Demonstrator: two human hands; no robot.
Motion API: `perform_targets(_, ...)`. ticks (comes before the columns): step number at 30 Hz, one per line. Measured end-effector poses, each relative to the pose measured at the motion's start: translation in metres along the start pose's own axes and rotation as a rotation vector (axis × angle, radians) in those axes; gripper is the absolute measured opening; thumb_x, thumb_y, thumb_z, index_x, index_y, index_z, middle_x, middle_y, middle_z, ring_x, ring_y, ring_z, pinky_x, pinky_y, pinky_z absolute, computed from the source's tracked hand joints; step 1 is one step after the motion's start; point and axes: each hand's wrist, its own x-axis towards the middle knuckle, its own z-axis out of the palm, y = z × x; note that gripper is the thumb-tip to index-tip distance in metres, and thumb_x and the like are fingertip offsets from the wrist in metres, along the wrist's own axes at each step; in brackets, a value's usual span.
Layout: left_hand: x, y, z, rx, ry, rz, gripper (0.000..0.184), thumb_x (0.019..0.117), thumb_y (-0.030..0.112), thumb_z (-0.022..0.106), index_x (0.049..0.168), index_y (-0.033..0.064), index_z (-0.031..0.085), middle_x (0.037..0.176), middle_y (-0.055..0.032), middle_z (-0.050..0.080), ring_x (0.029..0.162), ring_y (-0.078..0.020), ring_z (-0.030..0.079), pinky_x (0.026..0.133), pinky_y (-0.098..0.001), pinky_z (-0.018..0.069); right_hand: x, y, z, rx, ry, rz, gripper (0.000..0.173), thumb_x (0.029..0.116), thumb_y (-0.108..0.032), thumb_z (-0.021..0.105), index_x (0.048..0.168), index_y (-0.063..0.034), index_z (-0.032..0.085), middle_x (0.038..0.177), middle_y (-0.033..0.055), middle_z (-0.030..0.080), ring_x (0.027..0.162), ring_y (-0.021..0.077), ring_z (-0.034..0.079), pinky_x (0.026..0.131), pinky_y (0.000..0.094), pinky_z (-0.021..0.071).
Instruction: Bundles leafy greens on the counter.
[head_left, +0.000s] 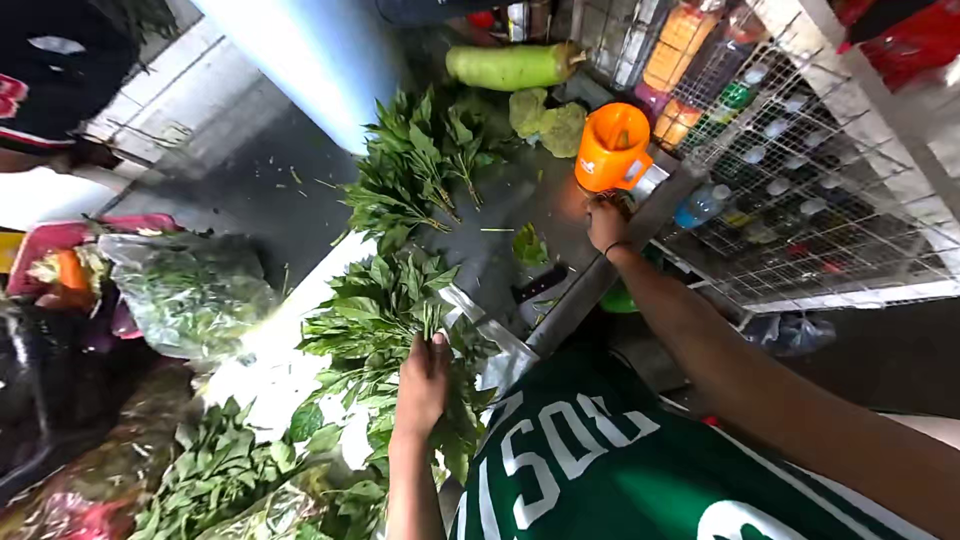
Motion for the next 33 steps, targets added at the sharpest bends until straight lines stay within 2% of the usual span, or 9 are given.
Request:
perform_targets(4,-0.003,0.002,0.006,-0.039,0.024,-0.014,0.050,0.1088,0.049,0.040,0.131,0.0071,0.057,0.077,-0.0043,0.060,0.066,-0.0162,0.061,0.063,-0.0408,0.0555,0.004,0.001,-0.002,0.042,0.000,0.059,0.027,0.0985,-0.010,0.057,0.123,-0.0047,0.069,0.125,0.0238,0.067,0.120,0.0416,0.063,0.102,0.0609,0.0502)
perform_targets(9,-0.005,0.007,0.011,-0.076,0.003,-0.002,0.049,0.1084,0.050,0.040,0.124,0.0075,0.059,0.077,-0.0034,0.059,0.065,-0.0163,0.060,0.063,-0.0399,0.0554,0.006,-0.008,-0.006,-0.035,-0.071,0.122,0.034,0.0961,-0.012,0.061,0.129,-0.0021,0.064,0.130,0.0256,0.064,0.124,0.0441,0.060,0.099,0.0661,0.0489)
perform_targets(15,-0.025,0.042,-0.003,-0.174,-0.004,0.000,0.046,0.1102,0.041,0.040,0.128,0.0027,0.057,0.083,-0.0047,0.063,0.072,-0.0135,0.063,0.070,-0.0359,0.0576,-0.010,-0.031,-0.024,0.131,-0.092,0.064,0.045,0.0990,-0.031,0.061,0.124,0.0067,0.065,0.130,0.0312,0.061,0.127,0.0494,0.055,0.104,0.0708,0.0422)
perform_targets(19,-0.034,0.043,-0.011,-0.243,0.018,-0.061,0.044,0.1111,0.036,0.039,0.132,0.0009,0.055,0.087,-0.0097,0.065,0.076,-0.0181,0.066,0.074,-0.0406,0.0586,-0.051,-0.079,-0.037,0.901,-0.274,0.100,0.029,0.1033,-0.020,0.053,0.120,0.0021,0.061,0.100,0.0116,0.070,0.089,0.0195,0.070,0.082,0.0391,0.0597)
perform_targets(21,-0.038,0.039,-0.012,-0.256,0.018,-0.059,0.046,0.1112,0.039,0.037,0.133,0.0029,0.053,0.084,-0.0093,0.063,0.074,-0.0196,0.064,0.072,-0.0419,0.0580,-0.072,-0.109,-0.041,1.205,-0.390,0.126,0.018,0.1059,-0.017,0.045,0.113,-0.0055,0.057,0.085,0.0032,0.067,0.073,0.0152,0.068,0.071,0.0342,0.0605)
perform_targets(24,-0.048,0.032,-0.017,-0.289,0.046,-0.005,0.044,0.1112,0.039,0.037,0.131,0.0034,0.054,0.080,-0.0073,0.060,0.070,-0.0185,0.062,0.068,-0.0404,0.0573,-0.108,-0.159,-0.056,1.362,-0.540,-0.088,0.023,0.1054,-0.014,0.036,0.121,-0.0113,0.053,0.111,0.0057,0.073,0.068,0.0167,0.069,0.060,0.0321,0.0588)
perform_targets(27,-0.063,0.026,-0.024,-0.322,0.087,0.066,0.041,0.1110,0.036,0.036,0.128,0.0039,0.055,0.078,-0.0041,0.058,0.069,-0.0151,0.060,0.067,-0.0359,0.0562,-0.144,-0.209,-0.063,1.393,-0.469,-0.407,0.026,0.0973,-0.003,0.058,0.120,-0.0108,0.049,0.113,0.0084,0.075,0.050,0.0077,0.055,0.041,0.0221,0.0423)
perform_targets(30,-0.078,0.017,-0.031,-0.302,0.099,0.082,0.043,0.1108,0.037,0.037,0.129,0.0025,0.055,0.080,-0.0057,0.062,0.070,-0.0159,0.064,0.069,-0.0380,0.0583,-0.173,-0.248,-0.067,1.354,-0.585,-0.721,0.017,0.0947,-0.013,0.068,0.107,-0.0053,0.060,0.110,0.0116,0.075,0.059,0.0141,0.066,0.047,0.0287,0.0543)
perform_targets(33,-0.094,0.008,-0.037,-0.234,0.128,0.125,0.036,0.1108,0.034,0.040,0.122,0.0027,0.056,0.078,-0.0062,0.061,0.068,-0.0171,0.062,0.066,-0.0396,0.0571,-0.215,-0.282,-0.081,1.070,-0.756,-1.045,0.038,0.0896,-0.023,0.077,0.121,-0.0048,0.068,0.122,0.0087,0.072,0.074,0.0155,0.071,0.059,0.0328,0.0626)
